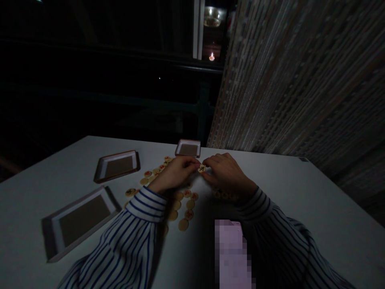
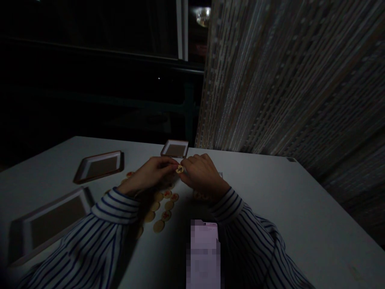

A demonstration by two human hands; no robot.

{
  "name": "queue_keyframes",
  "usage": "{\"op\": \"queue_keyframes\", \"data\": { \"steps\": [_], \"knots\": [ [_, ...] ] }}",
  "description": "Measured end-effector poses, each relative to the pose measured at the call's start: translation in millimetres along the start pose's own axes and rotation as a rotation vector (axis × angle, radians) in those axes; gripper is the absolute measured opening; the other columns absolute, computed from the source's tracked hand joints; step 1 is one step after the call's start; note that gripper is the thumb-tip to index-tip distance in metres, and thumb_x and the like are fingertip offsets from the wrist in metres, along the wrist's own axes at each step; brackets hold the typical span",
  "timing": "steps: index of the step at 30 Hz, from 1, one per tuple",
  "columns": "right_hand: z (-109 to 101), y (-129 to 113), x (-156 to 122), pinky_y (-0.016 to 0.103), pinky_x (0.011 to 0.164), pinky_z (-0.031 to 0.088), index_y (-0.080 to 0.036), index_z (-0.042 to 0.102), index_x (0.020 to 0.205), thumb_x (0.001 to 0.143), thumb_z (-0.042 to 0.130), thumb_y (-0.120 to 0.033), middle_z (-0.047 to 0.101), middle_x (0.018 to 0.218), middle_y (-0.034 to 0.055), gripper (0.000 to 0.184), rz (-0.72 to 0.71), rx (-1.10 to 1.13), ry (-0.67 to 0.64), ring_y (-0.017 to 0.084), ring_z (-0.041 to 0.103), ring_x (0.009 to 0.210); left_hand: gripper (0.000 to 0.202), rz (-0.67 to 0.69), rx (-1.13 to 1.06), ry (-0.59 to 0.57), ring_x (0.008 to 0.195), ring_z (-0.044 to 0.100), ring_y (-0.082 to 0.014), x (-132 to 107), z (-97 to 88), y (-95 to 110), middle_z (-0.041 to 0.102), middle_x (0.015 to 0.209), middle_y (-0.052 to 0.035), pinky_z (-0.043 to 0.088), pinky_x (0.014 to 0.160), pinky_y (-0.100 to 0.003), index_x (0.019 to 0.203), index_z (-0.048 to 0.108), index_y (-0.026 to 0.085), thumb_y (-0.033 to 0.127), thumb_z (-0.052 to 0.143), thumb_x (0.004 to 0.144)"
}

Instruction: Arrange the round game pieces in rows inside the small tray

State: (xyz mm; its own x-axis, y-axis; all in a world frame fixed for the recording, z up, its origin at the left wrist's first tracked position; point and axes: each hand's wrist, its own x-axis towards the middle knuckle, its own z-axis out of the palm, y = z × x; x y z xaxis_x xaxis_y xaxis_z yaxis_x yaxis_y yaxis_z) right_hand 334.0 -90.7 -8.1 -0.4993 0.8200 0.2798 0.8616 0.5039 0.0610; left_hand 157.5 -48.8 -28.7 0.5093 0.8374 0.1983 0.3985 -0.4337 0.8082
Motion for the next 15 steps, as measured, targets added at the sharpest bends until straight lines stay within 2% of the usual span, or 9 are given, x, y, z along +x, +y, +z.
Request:
{"op": "queue_keyframes", "data": {
  "steps": [10, 15],
  "knots": [
    [-3.9, 2.2, -1.0, 0.033, 0.08, 0.028, -0.015, 0.059, 0.101, 0.086, 0.045, -0.041, 0.063, 0.094, 0.0081, 0.032, -0.021, 0.028, 0.026, 0.02, 0.053, 0.092, 0.027, -0.063, -0.145, 0.019, 0.078, 0.059, -0.0161, 0.6, -0.3, 5.4, 0.067, 0.083, -0.0041, 0.046, 0.072, -0.028, 0.082, 0.065, 0.013, 0.037, 0.054, 0.075],
    [-4.9, 2.4, -1.7, 0.033, 0.08, 0.028, -0.016, 0.059, 0.099, 0.086, 0.045, -0.04, 0.064, 0.094, 0.0083, 0.031, -0.026, 0.028, 0.031, 0.02, 0.053, 0.093, 0.032, -0.099, -0.225, -0.005, 0.073, 0.059, -0.0148, 0.0, 1.7, 5.3, 0.067, 0.079, -0.0038, 0.045, 0.066, -0.026, 0.088, 0.063, 0.013, 0.039, 0.06, 0.071]
  ]
}}
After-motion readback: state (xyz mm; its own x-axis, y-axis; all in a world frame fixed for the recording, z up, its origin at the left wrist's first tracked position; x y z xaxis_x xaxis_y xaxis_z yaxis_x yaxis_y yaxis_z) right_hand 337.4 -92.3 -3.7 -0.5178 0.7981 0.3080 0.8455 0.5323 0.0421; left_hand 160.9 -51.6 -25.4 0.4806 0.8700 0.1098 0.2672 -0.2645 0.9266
